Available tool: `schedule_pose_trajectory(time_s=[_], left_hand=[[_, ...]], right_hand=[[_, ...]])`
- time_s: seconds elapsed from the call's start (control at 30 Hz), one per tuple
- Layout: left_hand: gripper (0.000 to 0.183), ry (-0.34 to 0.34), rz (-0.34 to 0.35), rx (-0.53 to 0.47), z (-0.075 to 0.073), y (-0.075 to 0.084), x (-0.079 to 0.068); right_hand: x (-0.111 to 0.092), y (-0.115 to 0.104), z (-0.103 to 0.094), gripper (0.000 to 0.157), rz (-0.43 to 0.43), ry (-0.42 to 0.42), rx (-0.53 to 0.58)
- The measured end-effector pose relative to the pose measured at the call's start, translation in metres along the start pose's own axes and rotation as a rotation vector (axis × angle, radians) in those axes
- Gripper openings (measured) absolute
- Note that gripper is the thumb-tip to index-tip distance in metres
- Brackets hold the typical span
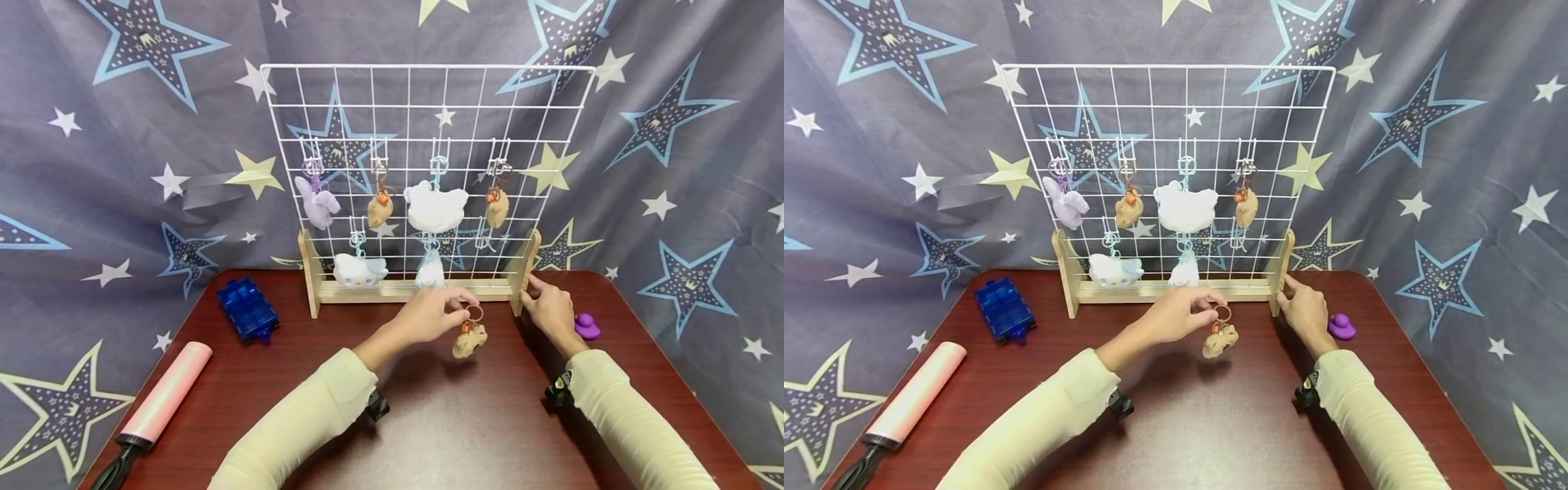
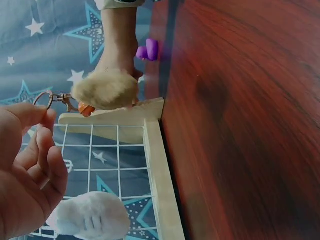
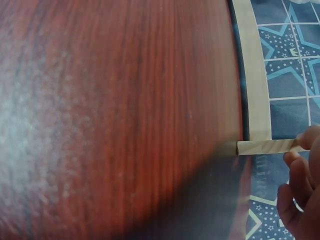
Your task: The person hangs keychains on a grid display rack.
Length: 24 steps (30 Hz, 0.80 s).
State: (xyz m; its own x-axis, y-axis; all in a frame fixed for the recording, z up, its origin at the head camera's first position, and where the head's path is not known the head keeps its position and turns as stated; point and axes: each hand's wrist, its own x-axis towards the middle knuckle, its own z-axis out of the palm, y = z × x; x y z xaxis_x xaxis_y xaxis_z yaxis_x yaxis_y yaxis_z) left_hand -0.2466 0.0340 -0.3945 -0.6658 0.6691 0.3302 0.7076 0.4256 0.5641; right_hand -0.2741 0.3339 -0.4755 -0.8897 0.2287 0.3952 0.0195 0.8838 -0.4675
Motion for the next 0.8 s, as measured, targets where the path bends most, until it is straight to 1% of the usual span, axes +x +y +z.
schedule_pose_trajectory(time_s=[0.27,0.53,0.8], left_hand=[[0.022,0.081,-0.015,-0.054,0.01,0.002,0.019],[0.023,0.156,-0.108,-0.112,0.017,-0.001,0.031],[0.021,0.234,-0.139,-0.125,0.02,-0.001,0.046]], right_hand=[[0.0,-0.001,0.0,0.05,0.017,-0.01,0.0],[-0.001,-0.001,0.001,0.049,0.025,-0.012,-0.004],[0.0,-0.001,0.0,0.049,0.029,-0.012,-0.008]])
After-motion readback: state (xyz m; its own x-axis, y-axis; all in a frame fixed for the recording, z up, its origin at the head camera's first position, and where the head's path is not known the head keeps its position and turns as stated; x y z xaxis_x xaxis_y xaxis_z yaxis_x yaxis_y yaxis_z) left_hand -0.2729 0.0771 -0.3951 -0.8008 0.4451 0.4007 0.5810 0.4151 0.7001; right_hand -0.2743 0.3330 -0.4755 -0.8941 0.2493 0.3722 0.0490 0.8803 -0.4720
